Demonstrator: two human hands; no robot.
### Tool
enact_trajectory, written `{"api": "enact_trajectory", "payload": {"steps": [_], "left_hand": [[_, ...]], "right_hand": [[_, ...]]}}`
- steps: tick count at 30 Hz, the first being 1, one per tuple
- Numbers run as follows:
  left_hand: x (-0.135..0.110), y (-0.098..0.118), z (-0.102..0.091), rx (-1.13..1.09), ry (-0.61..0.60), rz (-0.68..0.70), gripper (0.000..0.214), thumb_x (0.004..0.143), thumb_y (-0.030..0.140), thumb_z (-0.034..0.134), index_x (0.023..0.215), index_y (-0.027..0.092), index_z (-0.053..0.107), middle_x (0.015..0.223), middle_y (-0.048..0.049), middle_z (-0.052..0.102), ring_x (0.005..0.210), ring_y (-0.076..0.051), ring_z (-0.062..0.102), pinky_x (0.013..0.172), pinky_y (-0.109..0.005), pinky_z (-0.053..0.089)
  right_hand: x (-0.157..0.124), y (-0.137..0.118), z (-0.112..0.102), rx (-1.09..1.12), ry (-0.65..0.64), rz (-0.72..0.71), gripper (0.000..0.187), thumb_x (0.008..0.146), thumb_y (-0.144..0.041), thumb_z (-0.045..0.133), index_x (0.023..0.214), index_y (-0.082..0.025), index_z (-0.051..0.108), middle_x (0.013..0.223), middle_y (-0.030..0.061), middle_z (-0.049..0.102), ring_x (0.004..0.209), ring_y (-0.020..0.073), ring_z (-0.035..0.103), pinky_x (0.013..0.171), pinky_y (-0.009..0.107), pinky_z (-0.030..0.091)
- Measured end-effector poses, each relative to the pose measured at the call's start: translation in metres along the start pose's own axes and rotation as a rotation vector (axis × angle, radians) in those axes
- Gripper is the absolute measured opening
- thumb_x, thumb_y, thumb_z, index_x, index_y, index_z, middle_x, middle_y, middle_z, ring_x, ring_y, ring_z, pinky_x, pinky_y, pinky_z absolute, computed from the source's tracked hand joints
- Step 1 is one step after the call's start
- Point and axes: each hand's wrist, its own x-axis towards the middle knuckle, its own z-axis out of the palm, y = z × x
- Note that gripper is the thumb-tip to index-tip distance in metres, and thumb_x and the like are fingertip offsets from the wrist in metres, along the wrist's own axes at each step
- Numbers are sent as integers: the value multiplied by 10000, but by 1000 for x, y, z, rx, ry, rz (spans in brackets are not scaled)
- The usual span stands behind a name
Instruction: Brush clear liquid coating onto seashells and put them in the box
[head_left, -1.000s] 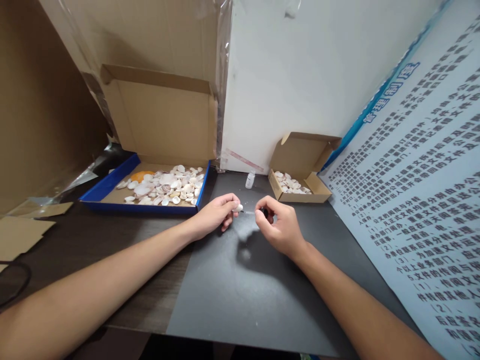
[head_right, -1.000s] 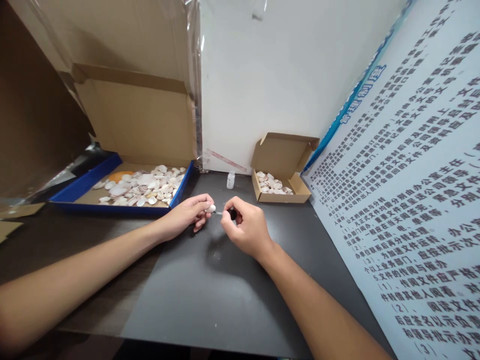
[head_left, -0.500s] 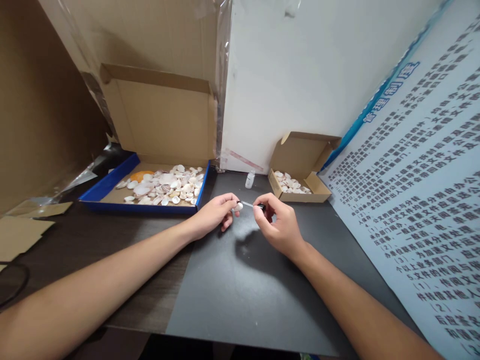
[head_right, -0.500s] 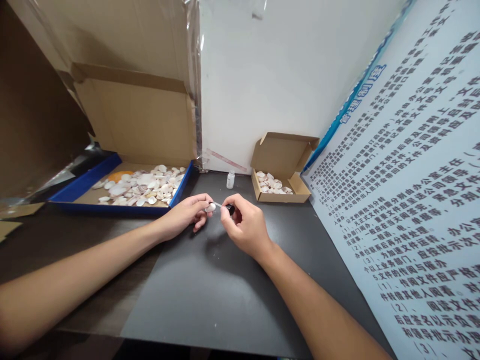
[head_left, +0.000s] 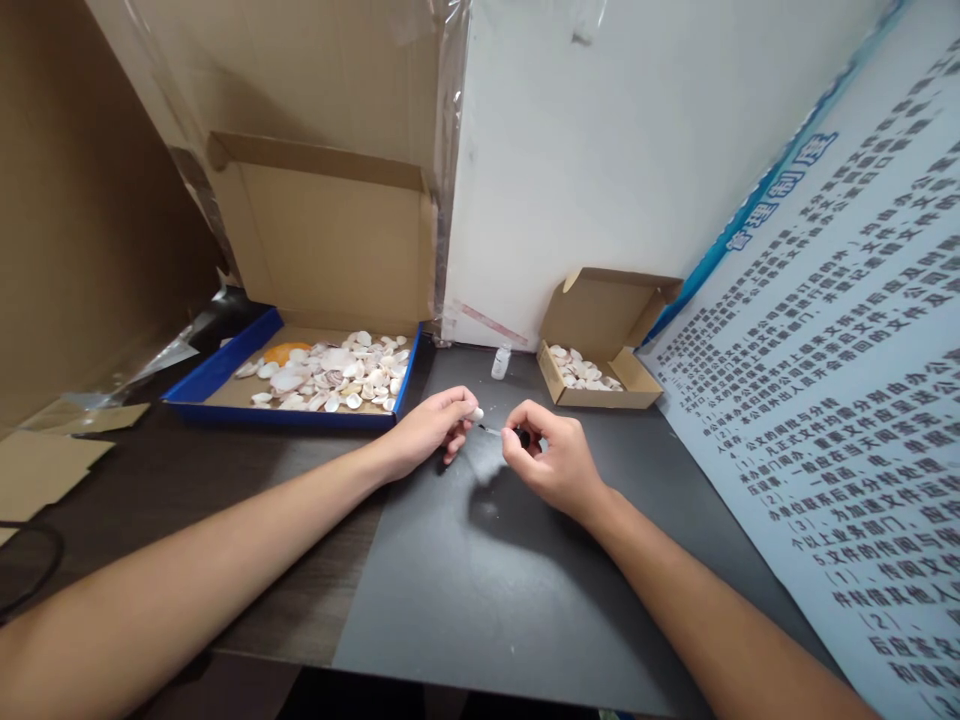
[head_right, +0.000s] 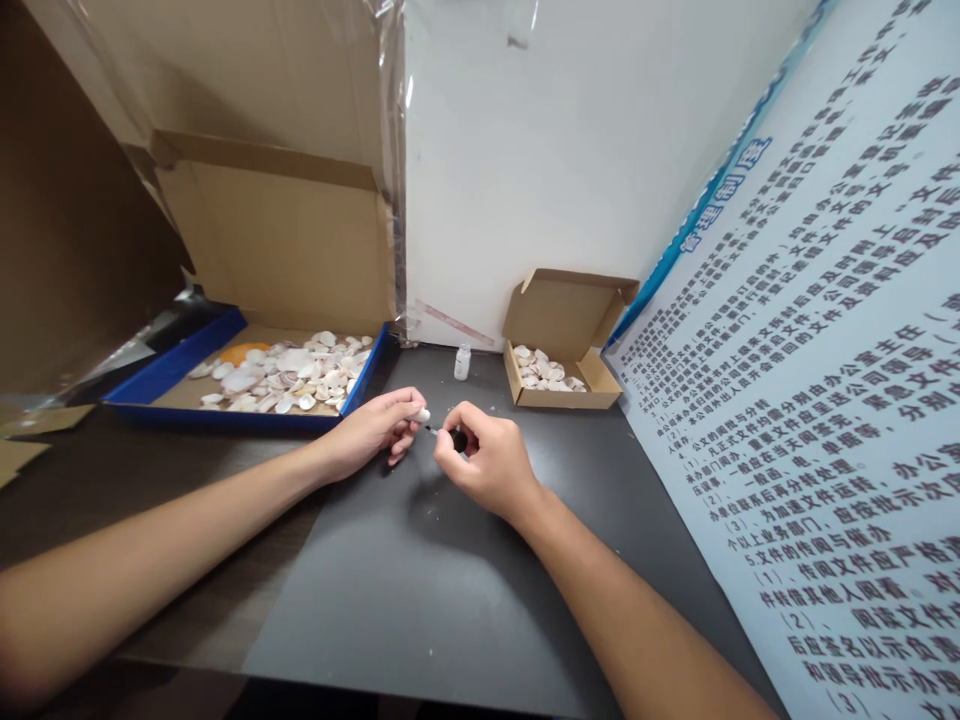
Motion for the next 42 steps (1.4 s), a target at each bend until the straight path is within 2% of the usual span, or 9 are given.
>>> {"api": "enact_trajectory", "payload": {"steps": [5,14,24,28,33,37,39,42], "left_hand": [[-1,2,1,-1,-2,6,146,835,286,513,748,199,434,616,69,431,395,-54,388,353,-169,343],[0,2,1,-25,-5,0,155,825,302,529,753,203,436,576,76,409,380,-59,368,347,-169,327],[-1,0,-1,-24,-5,13,159,850,297,516,759,193,439,620,62,448,401,-56,392,354,-172,338],[0,1,0,-5,4,18,139,848,281,507,761,194,442,624,62,451,399,-55,391,352,-172,334],[0,1,0,-9,4,24,141,849,292,510,769,197,444,626,66,445,396,-52,384,353,-172,335],[0,1,0,-9,3,16,151,848,299,519,771,199,436,614,70,431,400,-52,380,354,-167,331],[0,1,1,-8,5,15,139,845,289,514,774,200,434,608,72,426,399,-53,377,355,-165,329],[0,0,1,-10,4,26,132,848,292,512,788,201,438,626,72,436,400,-51,376,355,-165,331]], "right_hand": [[0,-2,-2,6,72,-4,98,827,-264,551,763,-190,559,547,-51,452,457,84,409,471,203,349],[0,1,1,35,51,-20,125,862,-312,570,865,-189,596,589,-39,498,492,94,442,496,206,389],[-1,-1,2,15,-8,-9,101,808,-241,558,719,-200,531,510,-69,407,436,76,381,457,199,328],[-1,-2,1,30,90,-18,95,827,-256,553,754,-195,552,558,-47,471,464,84,423,477,201,363],[0,0,1,50,35,7,97,822,-258,557,752,-192,551,532,-55,445,453,85,402,465,203,348],[0,2,1,54,71,12,118,807,-236,546,700,-192,524,524,-56,421,456,83,379,463,203,337],[0,3,1,58,93,10,110,818,-248,548,727,-188,543,540,-50,437,469,85,393,474,202,347],[0,4,1,66,57,18,105,837,-266,544,775,-182,565,554,-47,454,482,89,411,484,201,353]]}}
